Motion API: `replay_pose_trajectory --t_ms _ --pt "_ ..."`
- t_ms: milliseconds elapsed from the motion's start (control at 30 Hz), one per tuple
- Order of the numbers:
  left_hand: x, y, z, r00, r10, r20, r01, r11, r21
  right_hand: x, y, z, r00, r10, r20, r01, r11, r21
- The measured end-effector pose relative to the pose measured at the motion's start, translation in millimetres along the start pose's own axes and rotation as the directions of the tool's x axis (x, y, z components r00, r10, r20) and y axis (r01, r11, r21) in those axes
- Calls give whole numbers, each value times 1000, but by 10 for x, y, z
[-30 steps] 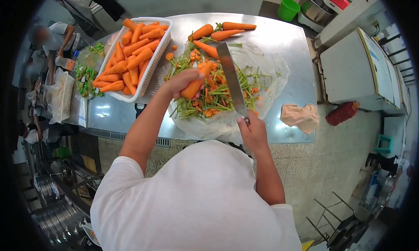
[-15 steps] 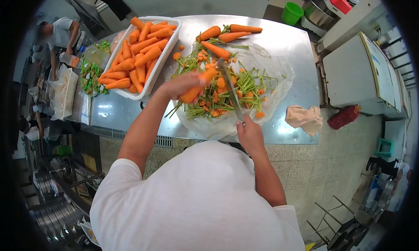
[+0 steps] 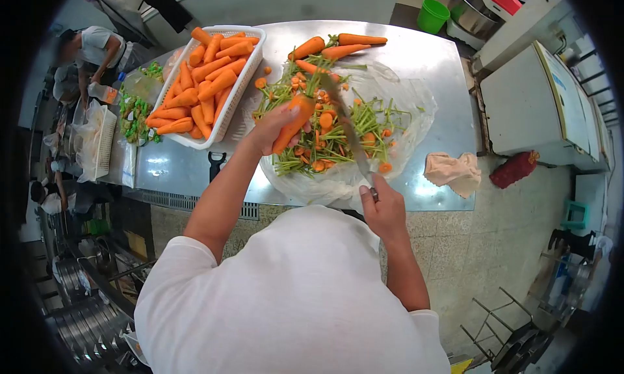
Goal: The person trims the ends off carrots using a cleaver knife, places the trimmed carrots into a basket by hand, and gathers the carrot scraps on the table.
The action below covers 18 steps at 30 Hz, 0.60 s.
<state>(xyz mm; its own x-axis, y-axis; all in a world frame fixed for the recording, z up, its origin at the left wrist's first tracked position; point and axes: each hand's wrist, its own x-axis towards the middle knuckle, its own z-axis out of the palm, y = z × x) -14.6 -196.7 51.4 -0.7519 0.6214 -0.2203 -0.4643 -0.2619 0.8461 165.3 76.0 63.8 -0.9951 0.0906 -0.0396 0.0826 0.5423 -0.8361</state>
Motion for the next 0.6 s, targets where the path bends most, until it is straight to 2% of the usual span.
replay_pose_trajectory --t_ms 67,100,167,233,300,400,433,467,500,567,600 --pt "33 33 87 977 -112 -183 166 936 310 -29 -67 20 984 -175 -29 171 979 -112" --pt "30 44 111 977 -117 -180 170 935 312 -42 -57 34 973 -230 -35 222 962 -157" --pt "11 62 159 977 -112 -182 184 875 447 -50 -42 32 961 -273 -35 260 943 -209" --pt "-10 92 201 973 -109 -205 201 837 509 -65 -19 -3 948 -318 -30 299 917 -264" --pt "-52 118 243 966 -101 -237 221 796 564 -97 7 -57 934 -356 33 345 873 -346" --pt "-101 110 269 960 -90 -267 239 760 605 -132 -14 -68 952 -295 79 302 875 -379" --pt "-102 54 236 967 -28 -252 198 705 681 -117 -51 -47 950 -300 81 308 874 -376" --pt "-118 8 209 971 35 -238 160 642 750 -95 -102 7 976 -188 114 218 887 -407" --pt "-158 -17 202 965 46 -259 171 641 749 -56 -171 83 985 -78 153 138 889 -436" --pt "-214 13 205 933 252 -258 146 391 909 166 -314 300 979 -72 192 146 903 -405" --pt "-247 59 280 923 276 -269 154 377 913 334 -380 382 978 -43 204 122 911 -394"
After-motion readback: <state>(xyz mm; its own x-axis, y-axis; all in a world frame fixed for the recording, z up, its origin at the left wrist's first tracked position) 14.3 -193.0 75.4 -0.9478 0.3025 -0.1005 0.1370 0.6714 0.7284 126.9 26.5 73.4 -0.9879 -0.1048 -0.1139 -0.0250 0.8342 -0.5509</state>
